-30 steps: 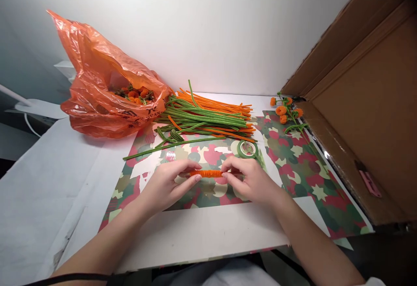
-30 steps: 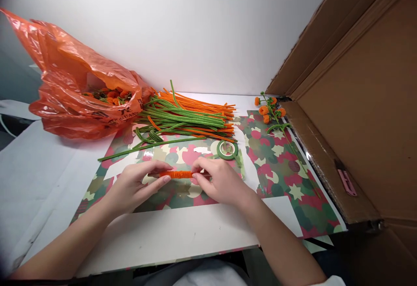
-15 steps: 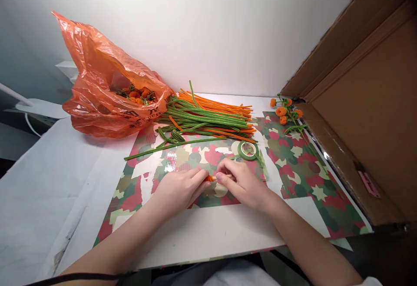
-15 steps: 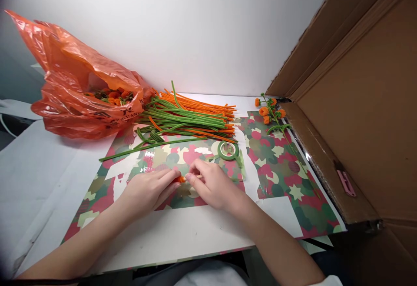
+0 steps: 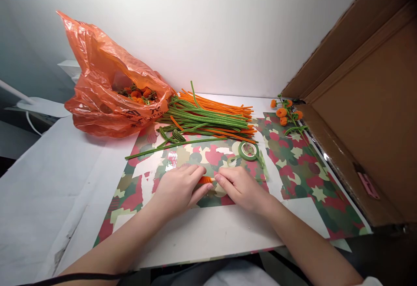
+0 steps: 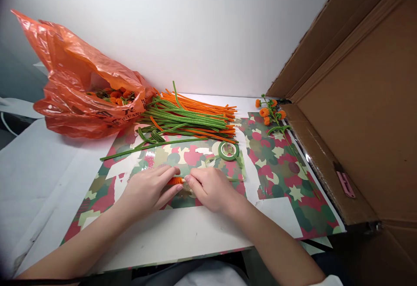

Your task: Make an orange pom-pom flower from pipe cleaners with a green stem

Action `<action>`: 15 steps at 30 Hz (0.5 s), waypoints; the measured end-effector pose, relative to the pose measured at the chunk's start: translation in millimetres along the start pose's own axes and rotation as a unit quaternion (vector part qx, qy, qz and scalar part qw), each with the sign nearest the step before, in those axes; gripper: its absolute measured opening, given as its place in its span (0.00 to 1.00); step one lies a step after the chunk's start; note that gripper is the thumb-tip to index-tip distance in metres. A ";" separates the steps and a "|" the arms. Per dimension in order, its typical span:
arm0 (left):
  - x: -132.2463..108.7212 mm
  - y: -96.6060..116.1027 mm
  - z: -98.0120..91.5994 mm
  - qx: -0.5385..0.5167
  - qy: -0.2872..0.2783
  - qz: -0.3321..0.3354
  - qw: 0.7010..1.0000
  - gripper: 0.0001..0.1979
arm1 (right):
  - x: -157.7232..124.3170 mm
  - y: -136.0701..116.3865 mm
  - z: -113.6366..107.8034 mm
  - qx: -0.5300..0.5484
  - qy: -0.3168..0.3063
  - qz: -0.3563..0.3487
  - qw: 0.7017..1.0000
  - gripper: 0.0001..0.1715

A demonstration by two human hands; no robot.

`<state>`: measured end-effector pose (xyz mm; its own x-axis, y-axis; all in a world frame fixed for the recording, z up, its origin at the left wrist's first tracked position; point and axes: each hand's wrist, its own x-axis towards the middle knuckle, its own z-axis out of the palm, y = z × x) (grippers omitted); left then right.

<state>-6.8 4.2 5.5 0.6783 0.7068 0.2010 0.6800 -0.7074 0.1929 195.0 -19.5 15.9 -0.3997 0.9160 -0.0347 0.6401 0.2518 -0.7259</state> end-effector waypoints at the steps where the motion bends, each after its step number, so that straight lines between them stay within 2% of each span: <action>1: 0.6 0.1 -0.2 0.001 0.011 0.008 1.000 0.15 | -0.1 -0.1 1.2 -0.001 0.002 0.001 1.000 0.21; 4: 0.7 0.7 2.0 -0.006 0.019 0.047 0.999 0.14 | -0.1 -1.8 6.2 0.012 -0.004 0.000 1.000 0.20; 7: -0.8 0.8 6.8 -0.002 0.013 0.074 0.997 0.18 | 0.1 -3.7 10.0 0.031 -0.004 -0.005 0.999 0.20; 15: 1.4 -0.9 3.4 -0.013 -0.011 0.064 0.998 0.18 | 0.0 -0.1 9.3 0.029 0.016 -0.002 0.999 0.21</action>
<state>-5.5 5.9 2.4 0.7650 0.6105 0.2052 0.5805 -0.7915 0.1911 188.8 -22.4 9.7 -0.3812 0.9244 -0.0105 0.5989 0.2383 -0.7645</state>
